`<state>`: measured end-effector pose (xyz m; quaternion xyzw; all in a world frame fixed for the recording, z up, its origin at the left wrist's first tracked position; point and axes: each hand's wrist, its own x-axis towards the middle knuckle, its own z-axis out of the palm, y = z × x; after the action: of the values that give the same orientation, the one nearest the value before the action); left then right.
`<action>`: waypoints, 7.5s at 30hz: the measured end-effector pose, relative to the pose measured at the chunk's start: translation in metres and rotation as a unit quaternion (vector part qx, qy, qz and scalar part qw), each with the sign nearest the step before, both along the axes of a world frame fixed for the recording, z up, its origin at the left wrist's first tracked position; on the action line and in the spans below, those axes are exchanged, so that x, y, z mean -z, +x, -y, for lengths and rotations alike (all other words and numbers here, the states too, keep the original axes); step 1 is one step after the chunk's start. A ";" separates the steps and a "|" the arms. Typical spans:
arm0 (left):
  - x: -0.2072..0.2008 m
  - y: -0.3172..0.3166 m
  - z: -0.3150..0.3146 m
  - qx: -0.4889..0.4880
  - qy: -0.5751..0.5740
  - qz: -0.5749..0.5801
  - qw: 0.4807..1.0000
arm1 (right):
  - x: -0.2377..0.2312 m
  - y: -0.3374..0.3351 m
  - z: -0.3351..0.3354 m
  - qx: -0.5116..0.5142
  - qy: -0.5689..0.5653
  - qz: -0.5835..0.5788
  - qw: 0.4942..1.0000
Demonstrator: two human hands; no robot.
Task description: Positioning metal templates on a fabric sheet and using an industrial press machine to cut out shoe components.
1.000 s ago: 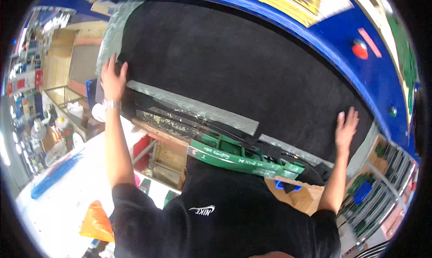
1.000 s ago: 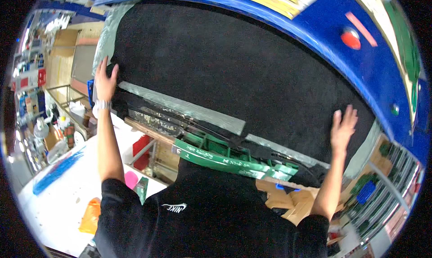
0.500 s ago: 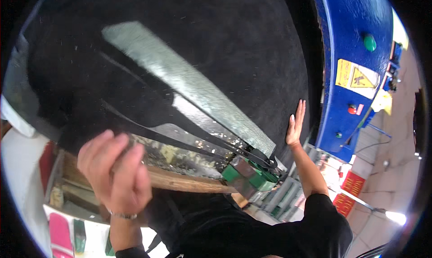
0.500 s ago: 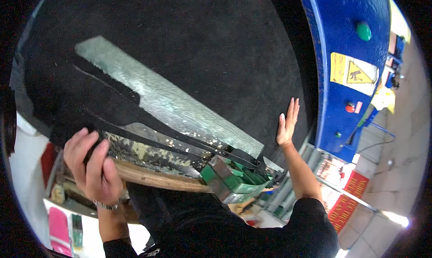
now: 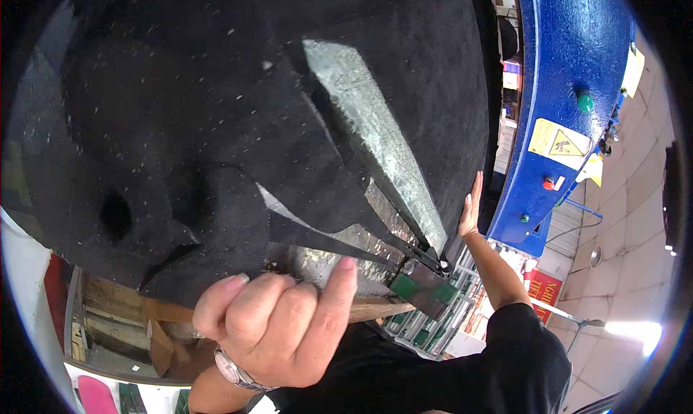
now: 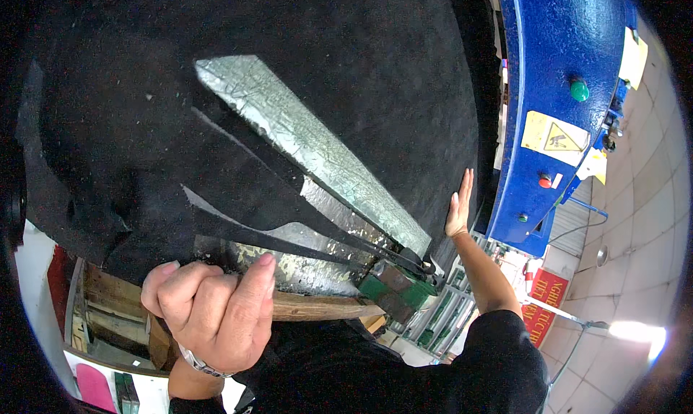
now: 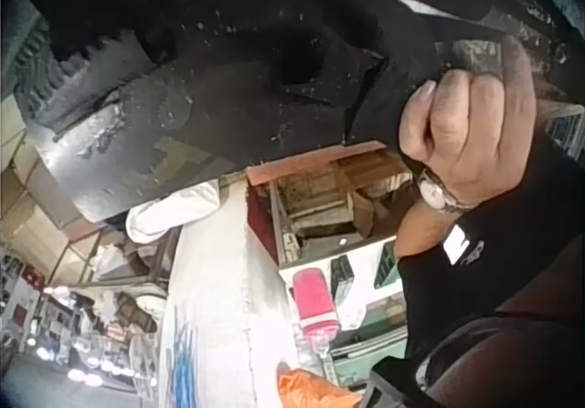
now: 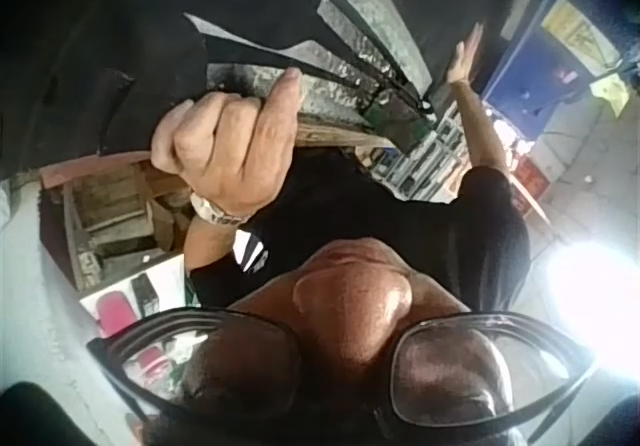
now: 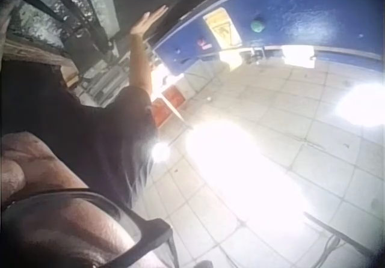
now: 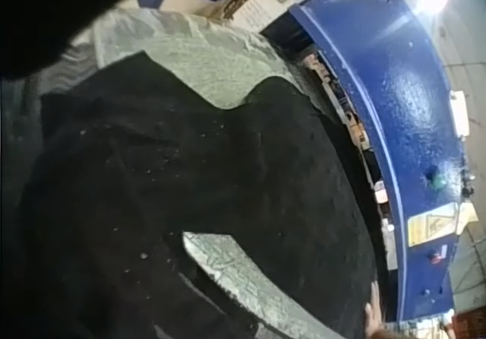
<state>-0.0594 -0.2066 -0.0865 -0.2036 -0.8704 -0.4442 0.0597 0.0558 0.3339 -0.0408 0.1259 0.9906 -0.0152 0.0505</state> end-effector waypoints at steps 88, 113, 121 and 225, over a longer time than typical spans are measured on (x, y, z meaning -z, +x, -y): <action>-0.059 -0.185 -0.038 0.131 -0.139 -0.087 0.978 | -0.054 -0.061 0.136 -0.072 -0.174 -0.119 0.975; -0.046 -0.198 -0.026 0.129 -0.147 -0.061 0.979 | -0.040 0.040 0.106 0.187 -0.200 -0.159 0.949; -0.046 -0.199 -0.026 0.127 -0.141 -0.079 0.979 | -0.043 0.043 0.108 0.188 -0.212 -0.147 0.948; -0.053 -0.296 -0.114 0.177 -0.036 0.123 0.976 | -0.036 -0.007 0.070 0.326 -0.258 -0.217 0.883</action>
<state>-0.3554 -0.0928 -0.0330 -0.3000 -0.8366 -0.4381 -0.1347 0.0487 0.2636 -0.0050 0.4178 0.8410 -0.3125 -0.1434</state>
